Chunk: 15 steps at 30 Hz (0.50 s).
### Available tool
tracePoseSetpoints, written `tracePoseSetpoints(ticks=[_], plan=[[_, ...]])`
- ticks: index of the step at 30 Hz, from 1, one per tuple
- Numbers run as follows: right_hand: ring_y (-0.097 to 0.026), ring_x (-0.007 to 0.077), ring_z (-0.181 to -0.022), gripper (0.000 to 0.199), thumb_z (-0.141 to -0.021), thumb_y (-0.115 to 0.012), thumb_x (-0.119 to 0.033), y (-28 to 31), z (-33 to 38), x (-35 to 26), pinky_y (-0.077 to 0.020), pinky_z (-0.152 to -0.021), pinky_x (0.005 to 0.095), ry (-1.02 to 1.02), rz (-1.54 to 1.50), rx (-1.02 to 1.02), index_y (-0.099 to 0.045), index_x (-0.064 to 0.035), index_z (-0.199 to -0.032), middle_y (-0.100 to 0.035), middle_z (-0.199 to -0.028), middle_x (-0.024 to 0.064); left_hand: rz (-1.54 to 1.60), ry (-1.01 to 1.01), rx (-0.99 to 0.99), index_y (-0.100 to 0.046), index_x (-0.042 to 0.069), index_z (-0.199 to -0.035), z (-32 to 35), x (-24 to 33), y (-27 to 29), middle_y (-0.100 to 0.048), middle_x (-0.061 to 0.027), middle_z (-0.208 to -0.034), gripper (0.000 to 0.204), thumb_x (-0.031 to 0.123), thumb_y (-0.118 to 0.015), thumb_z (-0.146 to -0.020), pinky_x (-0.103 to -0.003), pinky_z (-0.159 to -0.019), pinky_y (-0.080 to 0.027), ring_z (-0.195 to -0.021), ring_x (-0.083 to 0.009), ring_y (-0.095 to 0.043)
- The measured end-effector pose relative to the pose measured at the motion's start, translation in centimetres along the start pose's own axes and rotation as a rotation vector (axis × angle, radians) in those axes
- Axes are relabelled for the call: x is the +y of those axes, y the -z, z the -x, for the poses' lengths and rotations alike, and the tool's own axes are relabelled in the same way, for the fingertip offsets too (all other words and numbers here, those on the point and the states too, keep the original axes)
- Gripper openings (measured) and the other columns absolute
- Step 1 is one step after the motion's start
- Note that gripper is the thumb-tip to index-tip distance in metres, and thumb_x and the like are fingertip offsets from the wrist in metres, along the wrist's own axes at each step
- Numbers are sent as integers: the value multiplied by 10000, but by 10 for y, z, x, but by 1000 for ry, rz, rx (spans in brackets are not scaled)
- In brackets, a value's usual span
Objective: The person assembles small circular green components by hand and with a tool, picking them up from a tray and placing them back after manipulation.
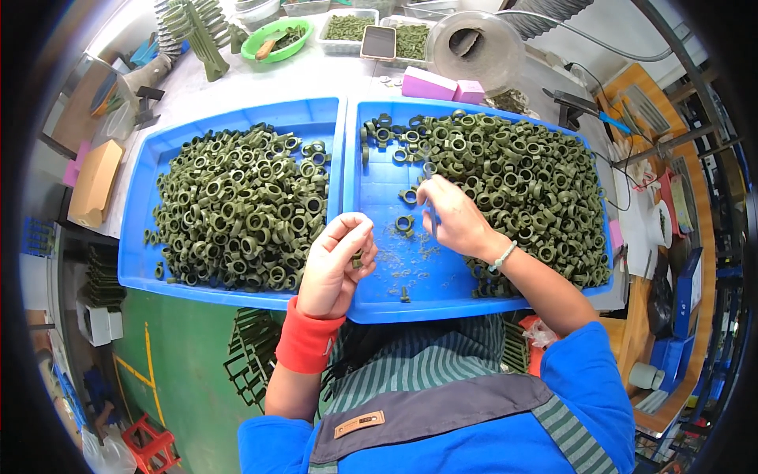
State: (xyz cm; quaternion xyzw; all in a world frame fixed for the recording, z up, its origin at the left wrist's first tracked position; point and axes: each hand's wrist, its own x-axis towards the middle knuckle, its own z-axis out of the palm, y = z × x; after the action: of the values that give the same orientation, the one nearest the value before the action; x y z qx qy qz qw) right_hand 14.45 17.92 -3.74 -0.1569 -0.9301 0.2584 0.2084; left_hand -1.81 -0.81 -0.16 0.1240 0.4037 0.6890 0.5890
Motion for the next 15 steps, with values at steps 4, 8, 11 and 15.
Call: tracePoseSetpoints(ticks=[4, 8, 11, 15], plan=[[-602, 352, -927, 296, -780, -735, 2, -5, -7, 15, -493, -838, 431, -52, 57, 38, -536, -42, -996, -602, -970, 142, -21, -11, 35, -567, 72, -1020, 1, 2, -2, -493, 6, -815, 85, 147, -605, -1002, -202, -539, -347, -685, -85, -454], [-608, 330, -952, 314, -771, -794, -66, -13, -14, 22, -480, -884, 432, 18, 67, -23, -560, -44, -979, -636, -986, 114, -8, -2, 11, -587, 64, -1068, -1, -2, 0, -525, 3, -846, 104, 141, -607, -1002, -196, -559, -371, -711, -80, -486], [-626, 291, -932, 310, -774, -811, -93, -6, -17, 3, -497, -870, 401, 16, 43, 12, -584, -52, -980, -642, -951, 89, -56, 23, 76, -601, 38, -1216, -1, -4, -2, -607, -22, -953, 236, 133, -615, -1001, -195, -600, -415, -767, -76, -538], [-658, 235, -850, 317, -800, -820, -101, 6, -9, -42, -543, -767, 345, 3, -216, 86, -572, -58, -992, -633, -947, 87, -193, -99, 52, -537, 12, -1394, -4, -12, -4, -665, -76, -1124, 427, 125, -635, -995, -198, -662, -463, -854, -80, -593]])
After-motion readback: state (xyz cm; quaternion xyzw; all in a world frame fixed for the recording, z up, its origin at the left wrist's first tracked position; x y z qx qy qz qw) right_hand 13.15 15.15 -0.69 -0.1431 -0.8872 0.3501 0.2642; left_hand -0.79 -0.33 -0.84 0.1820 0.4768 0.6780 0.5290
